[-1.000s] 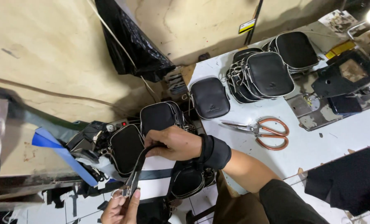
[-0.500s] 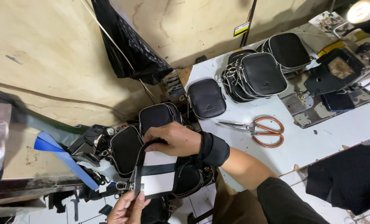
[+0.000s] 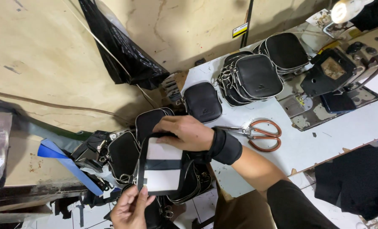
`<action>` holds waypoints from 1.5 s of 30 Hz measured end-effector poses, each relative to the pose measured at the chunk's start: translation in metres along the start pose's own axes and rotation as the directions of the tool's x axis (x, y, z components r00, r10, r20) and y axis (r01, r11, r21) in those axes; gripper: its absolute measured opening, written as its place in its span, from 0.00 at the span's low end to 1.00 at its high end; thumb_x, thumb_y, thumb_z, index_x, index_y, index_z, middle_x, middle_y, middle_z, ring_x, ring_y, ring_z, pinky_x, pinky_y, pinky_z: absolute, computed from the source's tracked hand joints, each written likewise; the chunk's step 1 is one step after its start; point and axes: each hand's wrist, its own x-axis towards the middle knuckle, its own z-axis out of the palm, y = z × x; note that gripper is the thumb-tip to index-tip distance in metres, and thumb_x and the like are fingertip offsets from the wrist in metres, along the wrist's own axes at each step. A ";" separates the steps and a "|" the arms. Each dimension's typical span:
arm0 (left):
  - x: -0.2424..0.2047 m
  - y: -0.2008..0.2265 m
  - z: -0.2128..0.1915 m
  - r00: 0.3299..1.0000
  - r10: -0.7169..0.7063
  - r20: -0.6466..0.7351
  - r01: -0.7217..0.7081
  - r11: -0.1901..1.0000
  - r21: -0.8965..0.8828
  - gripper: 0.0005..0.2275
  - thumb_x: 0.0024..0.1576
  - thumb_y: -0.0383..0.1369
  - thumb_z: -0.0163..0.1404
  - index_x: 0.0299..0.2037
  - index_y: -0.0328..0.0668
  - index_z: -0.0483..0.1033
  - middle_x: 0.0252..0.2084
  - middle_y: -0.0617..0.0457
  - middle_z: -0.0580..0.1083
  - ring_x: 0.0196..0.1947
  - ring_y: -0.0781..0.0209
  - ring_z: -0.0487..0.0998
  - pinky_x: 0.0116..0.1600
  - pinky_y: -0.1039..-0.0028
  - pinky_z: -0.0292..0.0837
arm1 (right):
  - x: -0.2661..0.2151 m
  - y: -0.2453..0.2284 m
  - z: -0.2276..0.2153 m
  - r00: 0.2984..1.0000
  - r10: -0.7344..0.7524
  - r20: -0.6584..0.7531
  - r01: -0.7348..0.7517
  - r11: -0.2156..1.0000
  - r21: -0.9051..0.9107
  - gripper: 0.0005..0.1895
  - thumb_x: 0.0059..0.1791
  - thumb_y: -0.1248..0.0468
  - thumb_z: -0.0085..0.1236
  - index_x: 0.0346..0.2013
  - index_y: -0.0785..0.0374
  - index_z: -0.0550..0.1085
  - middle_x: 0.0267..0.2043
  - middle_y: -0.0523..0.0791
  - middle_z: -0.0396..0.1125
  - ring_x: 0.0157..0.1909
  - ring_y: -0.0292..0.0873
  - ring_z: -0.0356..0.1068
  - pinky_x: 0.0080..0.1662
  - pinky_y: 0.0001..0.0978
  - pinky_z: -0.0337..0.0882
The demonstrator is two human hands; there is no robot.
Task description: Attaching identification tags to small black pouches using metal hooks
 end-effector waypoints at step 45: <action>0.094 -0.071 0.234 0.707 0.169 0.686 -0.668 0.477 0.571 0.13 0.52 0.36 0.59 0.42 0.39 0.77 0.47 0.42 0.73 0.51 0.40 0.72 0.52 0.56 0.70 | -0.038 -0.014 -0.133 0.884 0.368 -0.287 -0.401 0.914 -0.063 0.09 0.55 0.66 0.58 0.49 0.66 0.76 0.44 0.44 0.74 0.42 0.35 0.70 0.28 0.26 0.71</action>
